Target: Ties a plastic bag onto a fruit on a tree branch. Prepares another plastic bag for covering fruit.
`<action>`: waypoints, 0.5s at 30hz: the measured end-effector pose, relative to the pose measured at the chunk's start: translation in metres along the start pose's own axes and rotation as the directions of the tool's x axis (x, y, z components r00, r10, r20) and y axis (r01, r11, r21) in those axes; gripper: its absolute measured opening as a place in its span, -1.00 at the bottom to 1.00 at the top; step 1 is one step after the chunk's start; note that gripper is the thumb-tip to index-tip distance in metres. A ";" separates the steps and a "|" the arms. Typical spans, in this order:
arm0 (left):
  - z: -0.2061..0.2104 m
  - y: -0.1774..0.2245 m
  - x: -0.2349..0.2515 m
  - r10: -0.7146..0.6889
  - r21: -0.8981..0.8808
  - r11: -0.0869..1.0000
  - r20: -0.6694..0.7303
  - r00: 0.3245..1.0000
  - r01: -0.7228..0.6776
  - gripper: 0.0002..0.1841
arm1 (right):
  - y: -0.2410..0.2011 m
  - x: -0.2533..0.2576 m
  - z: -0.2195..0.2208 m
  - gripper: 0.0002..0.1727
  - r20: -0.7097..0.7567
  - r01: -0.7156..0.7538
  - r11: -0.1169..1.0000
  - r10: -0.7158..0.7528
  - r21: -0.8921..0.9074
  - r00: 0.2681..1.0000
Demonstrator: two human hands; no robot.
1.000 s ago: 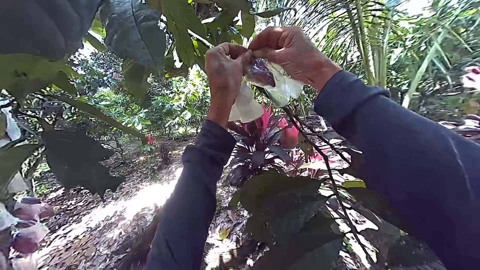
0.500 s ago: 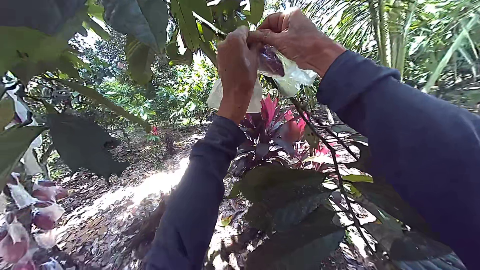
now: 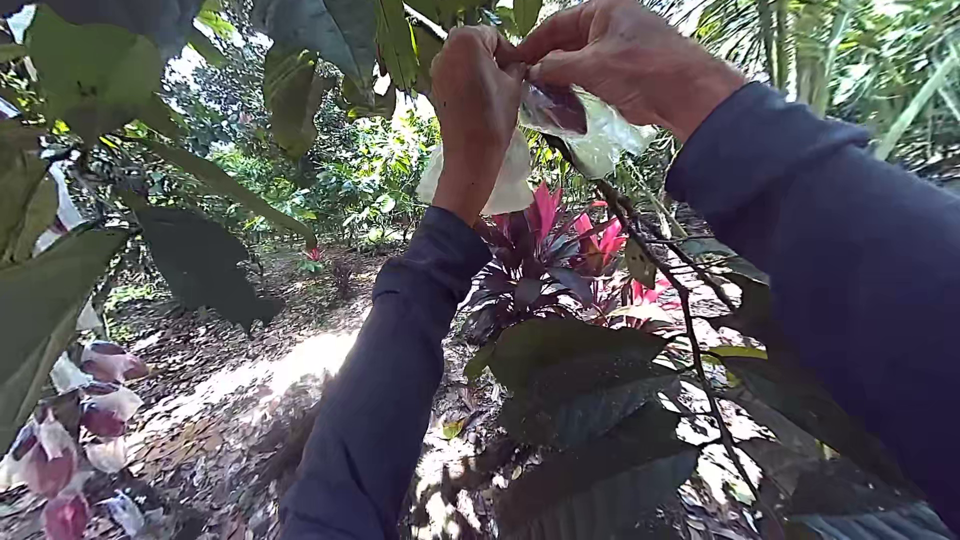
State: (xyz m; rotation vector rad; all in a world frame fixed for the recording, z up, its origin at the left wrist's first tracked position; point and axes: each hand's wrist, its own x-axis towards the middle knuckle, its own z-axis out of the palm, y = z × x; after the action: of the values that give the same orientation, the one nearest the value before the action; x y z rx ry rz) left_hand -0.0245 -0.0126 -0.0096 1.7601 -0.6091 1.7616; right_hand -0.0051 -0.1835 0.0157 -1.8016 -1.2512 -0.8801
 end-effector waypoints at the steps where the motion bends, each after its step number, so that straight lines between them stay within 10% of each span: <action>1: -0.002 0.001 0.000 0.047 0.075 0.996 0.013 0.999 -0.048 -0.92 | 0.001 -0.001 0.000 -0.77 -0.004 0.017 1.000 -0.017 0.004 1.000; 9: -0.003 0.003 -0.002 0.026 0.073 0.997 0.096 0.995 -0.033 -0.89 | 0.008 -0.004 0.002 -0.76 -0.081 0.163 0.983 -0.157 0.083 0.984; 15: -0.004 0.001 -0.004 -0.199 -0.497 0.795 0.326 0.924 0.347 -0.77 | 0.007 -0.003 0.000 -0.73 -0.126 0.169 0.981 -0.156 0.099 0.980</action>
State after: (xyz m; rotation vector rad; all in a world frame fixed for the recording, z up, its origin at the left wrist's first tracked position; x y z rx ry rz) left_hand -0.0281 -0.0107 -0.0138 1.5693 -0.8215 1.0222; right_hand 0.0003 -0.1864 0.0118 -1.5559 -1.3579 -0.9746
